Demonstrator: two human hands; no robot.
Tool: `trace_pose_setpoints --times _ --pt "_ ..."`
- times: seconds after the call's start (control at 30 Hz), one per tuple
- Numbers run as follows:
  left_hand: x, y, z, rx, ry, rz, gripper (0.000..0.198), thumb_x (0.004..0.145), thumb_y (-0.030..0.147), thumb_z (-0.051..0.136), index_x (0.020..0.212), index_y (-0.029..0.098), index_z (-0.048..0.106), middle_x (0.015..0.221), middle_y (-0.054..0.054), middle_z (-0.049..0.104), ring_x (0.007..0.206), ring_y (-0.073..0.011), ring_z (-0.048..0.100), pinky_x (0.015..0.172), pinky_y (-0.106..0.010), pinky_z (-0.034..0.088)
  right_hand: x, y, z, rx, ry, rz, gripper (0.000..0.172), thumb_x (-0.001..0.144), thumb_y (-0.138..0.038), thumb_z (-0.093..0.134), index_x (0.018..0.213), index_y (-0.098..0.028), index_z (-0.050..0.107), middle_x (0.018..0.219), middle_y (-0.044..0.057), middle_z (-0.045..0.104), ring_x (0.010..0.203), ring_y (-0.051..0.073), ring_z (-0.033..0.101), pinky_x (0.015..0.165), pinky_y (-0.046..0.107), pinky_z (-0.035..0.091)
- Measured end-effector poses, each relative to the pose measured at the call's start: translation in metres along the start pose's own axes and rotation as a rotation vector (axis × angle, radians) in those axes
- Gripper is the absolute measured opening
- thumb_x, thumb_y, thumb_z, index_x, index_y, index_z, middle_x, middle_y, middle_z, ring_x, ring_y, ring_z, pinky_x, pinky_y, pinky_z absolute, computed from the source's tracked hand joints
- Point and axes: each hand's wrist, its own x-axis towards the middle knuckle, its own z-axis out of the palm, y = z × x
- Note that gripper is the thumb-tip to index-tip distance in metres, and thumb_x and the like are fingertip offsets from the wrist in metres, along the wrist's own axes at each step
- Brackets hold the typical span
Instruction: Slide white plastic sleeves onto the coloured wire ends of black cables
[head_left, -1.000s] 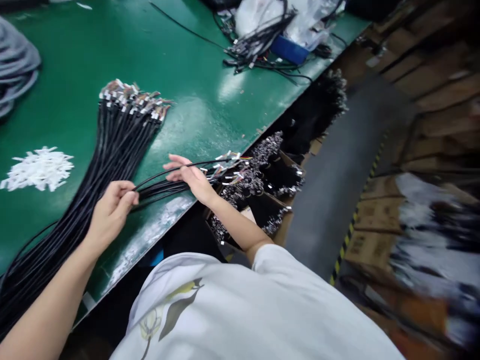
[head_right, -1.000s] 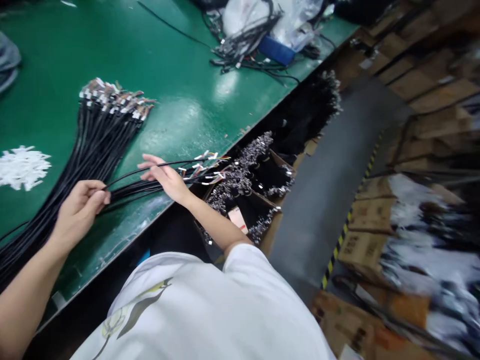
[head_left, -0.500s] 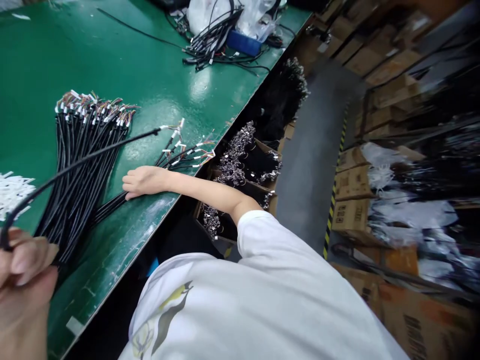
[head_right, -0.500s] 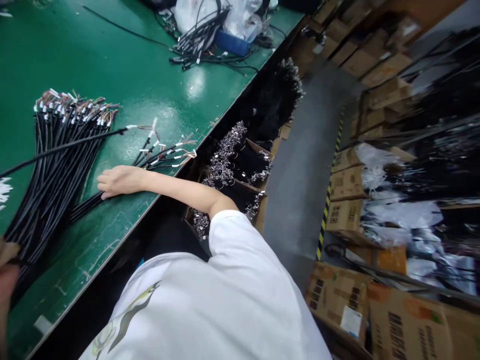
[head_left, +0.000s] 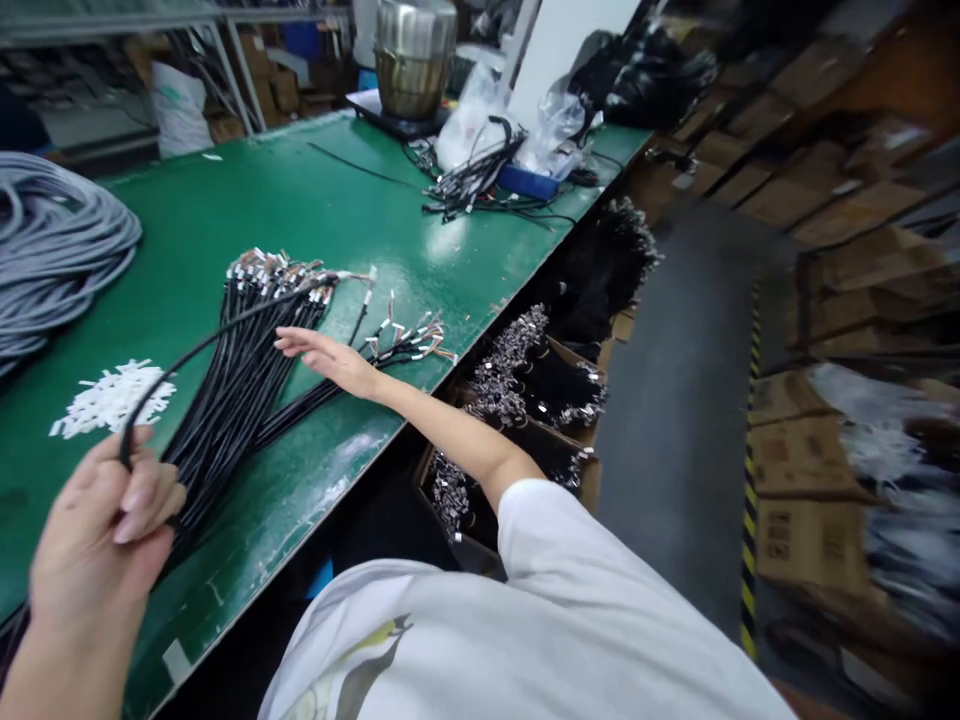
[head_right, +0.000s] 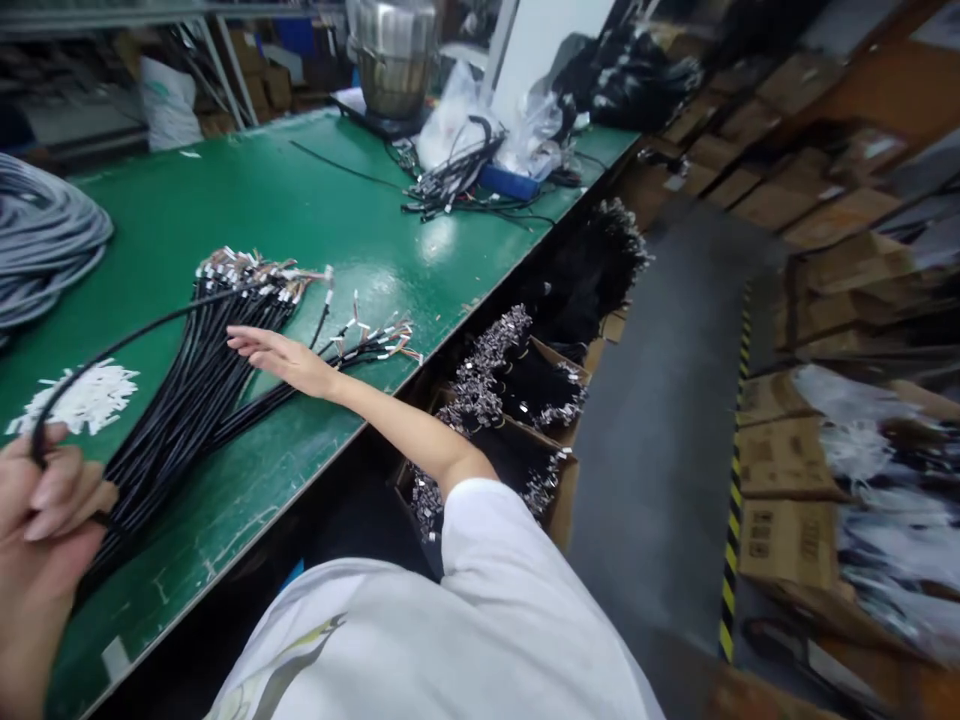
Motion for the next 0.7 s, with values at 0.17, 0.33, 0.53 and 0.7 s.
trace_pose_setpoints --times 0.17,0.33,0.53,0.7 --pt "0.009 -0.008 0.015 -0.125 -0.073 -0.079 0.043 0.07 0.036 0.09 0.104 0.018 0.072 0.055 0.008 0.046 0.041 -0.0015 0.027 0.041 -0.015 0.025 0.008 -0.043 -0.001 0.573 0.331 0.194 0.046 0.108 -0.051 0.034 0.134 -0.02 0.054 0.131 0.011 0.068 0.113 0.015 0.068 0.105 0.032 0.054" --pt "0.021 -0.045 0.029 0.104 -0.273 -0.19 0.047 0.074 0.048 0.085 0.107 0.02 0.067 0.065 0.004 0.059 0.044 -0.004 0.037 0.042 -0.015 0.027 0.011 -0.065 -0.03 0.748 0.549 0.172 0.031 0.108 -0.042 0.042 0.114 -0.02 0.063 0.095 0.0 0.071 0.086 0.01 0.069 0.09 0.026 0.06" --pt "0.01 -0.066 0.046 0.376 -0.594 -0.338 0.065 0.083 0.068 0.067 0.12 0.014 0.06 0.061 0.006 0.052 0.044 -0.0066 0.036 0.041 -0.018 0.025 0.003 -0.07 -0.054 0.756 0.617 0.224 0.022 0.106 -0.035 0.051 0.106 -0.017 0.065 0.061 -0.009 0.05 0.049 0.005 0.048 0.057 0.016 0.054" --pt "0.009 -0.057 0.045 0.407 -0.472 -0.229 0.065 0.086 0.069 0.062 0.121 0.015 0.058 0.061 0.006 0.051 0.043 -0.0074 0.037 0.04 -0.018 0.027 0.005 -0.048 -0.062 1.028 0.766 0.396 0.027 0.108 -0.022 0.041 0.095 -0.014 0.064 0.064 -0.007 0.055 0.054 0.004 0.055 0.066 0.017 0.058"
